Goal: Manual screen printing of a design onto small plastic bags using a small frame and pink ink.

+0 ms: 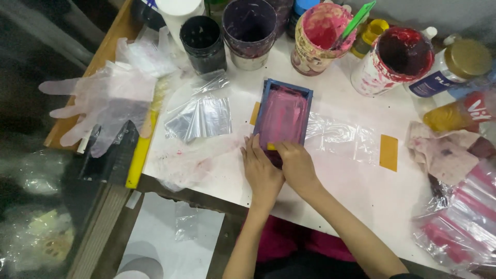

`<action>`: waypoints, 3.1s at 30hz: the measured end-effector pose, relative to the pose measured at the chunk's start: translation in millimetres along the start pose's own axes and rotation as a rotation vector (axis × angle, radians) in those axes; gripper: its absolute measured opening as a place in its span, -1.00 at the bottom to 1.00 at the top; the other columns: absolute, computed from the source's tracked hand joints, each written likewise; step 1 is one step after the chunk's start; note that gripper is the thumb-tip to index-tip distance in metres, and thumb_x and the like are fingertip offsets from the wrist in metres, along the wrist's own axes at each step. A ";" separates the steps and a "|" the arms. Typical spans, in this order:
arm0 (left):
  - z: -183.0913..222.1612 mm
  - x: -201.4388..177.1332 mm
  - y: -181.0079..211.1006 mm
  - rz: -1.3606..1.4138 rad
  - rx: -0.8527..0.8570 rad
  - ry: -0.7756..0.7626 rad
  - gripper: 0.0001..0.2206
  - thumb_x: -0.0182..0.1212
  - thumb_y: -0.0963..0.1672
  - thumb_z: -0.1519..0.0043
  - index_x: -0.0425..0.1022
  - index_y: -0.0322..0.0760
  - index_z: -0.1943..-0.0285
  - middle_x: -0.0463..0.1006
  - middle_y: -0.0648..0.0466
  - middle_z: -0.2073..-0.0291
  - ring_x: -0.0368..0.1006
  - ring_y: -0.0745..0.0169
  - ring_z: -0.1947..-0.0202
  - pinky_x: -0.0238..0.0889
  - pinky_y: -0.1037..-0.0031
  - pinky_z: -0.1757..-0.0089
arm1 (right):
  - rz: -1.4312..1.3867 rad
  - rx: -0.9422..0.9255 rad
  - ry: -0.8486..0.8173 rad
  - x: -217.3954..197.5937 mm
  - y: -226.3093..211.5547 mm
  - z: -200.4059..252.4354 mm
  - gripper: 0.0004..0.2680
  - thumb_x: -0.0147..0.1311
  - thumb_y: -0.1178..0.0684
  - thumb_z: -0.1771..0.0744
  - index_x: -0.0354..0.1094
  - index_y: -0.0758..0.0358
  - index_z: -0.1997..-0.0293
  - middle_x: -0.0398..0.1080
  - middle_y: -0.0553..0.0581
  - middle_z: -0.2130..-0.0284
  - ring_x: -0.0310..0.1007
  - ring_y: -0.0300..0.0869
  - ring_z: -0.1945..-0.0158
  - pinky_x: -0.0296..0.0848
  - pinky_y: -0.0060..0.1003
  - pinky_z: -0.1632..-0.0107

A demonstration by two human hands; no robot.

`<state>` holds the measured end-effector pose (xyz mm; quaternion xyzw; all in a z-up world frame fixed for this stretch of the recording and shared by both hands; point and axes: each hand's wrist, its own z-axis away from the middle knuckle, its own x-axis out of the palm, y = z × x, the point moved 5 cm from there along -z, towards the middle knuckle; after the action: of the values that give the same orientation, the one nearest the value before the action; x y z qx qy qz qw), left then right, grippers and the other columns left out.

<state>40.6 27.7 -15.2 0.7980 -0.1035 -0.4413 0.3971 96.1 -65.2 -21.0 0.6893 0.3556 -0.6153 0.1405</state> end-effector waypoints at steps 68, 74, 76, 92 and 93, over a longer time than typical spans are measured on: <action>0.5 -2.8 1.3 -0.027 0.017 -0.003 0.05 0.64 0.01 0.21 0.04 -0.48 -0.43 0.29 -0.40 -0.25 0.13 -0.50 -0.38 -0.18 -0.13 -0.34 | -0.040 -0.061 0.098 -6.9 -7.4 7.5 -0.75 -0.12 0.28 -0.34 0.46 0.18 -0.04 0.49 0.13 0.24 0.50 -0.05 0.06 0.41 -0.22 -0.12; 2.6 2.5 -2.3 -0.026 0.042 -0.023 0.07 0.63 -0.02 0.17 -0.02 -0.48 -0.47 0.24 -0.41 -0.30 0.04 -0.51 -0.43 -0.34 -0.13 -0.36 | -0.075 -0.076 0.063 -30.8 -17.3 7.8 -0.77 -0.12 0.31 -0.35 0.48 0.22 0.00 0.50 0.16 0.29 0.52 -0.04 0.14 0.44 -0.25 -0.04; 1.2 -0.1 -0.1 -0.038 0.059 -0.021 0.08 0.63 -0.02 0.16 -0.04 -0.46 -0.48 0.23 -0.42 -0.30 0.02 -0.52 -0.43 -0.35 -0.15 -0.36 | -0.103 -0.079 0.065 -29.5 -16.0 8.8 -0.77 -0.12 0.32 -0.36 0.49 0.25 0.00 0.50 0.18 0.29 0.53 -0.03 0.14 0.44 -0.25 -0.04; -14.0 -28.0 49.7 -0.111 -0.019 -0.238 0.43 0.76 0.08 0.42 -0.26 -0.18 -0.62 -0.17 -0.53 -0.46 -0.32 -0.70 -0.46 -0.35 -0.23 -0.32 | -0.341 0.336 0.141 -68.3 67.1 23.8 -0.76 -0.06 0.21 -0.42 0.41 0.25 -0.24 0.47 0.35 -0.04 0.42 0.17 -0.21 0.30 0.10 -0.29; -13.7 -22.7 45.8 -0.162 -0.033 -0.258 0.45 0.76 0.08 0.45 -0.28 -0.17 -0.63 -0.16 -0.54 -0.45 -0.25 -0.67 -0.46 -0.33 -0.22 -0.31 | -0.267 0.320 0.077 -56.7 73.1 24.6 -0.72 -0.04 0.21 -0.40 0.42 0.12 -0.27 0.45 0.29 -0.12 0.37 0.15 -0.27 0.19 0.16 -0.37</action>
<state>46.4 16.5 36.1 0.7339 -0.0817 -0.5724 0.3566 126.8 -150.5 10.0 0.6727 0.3465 -0.6503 -0.0674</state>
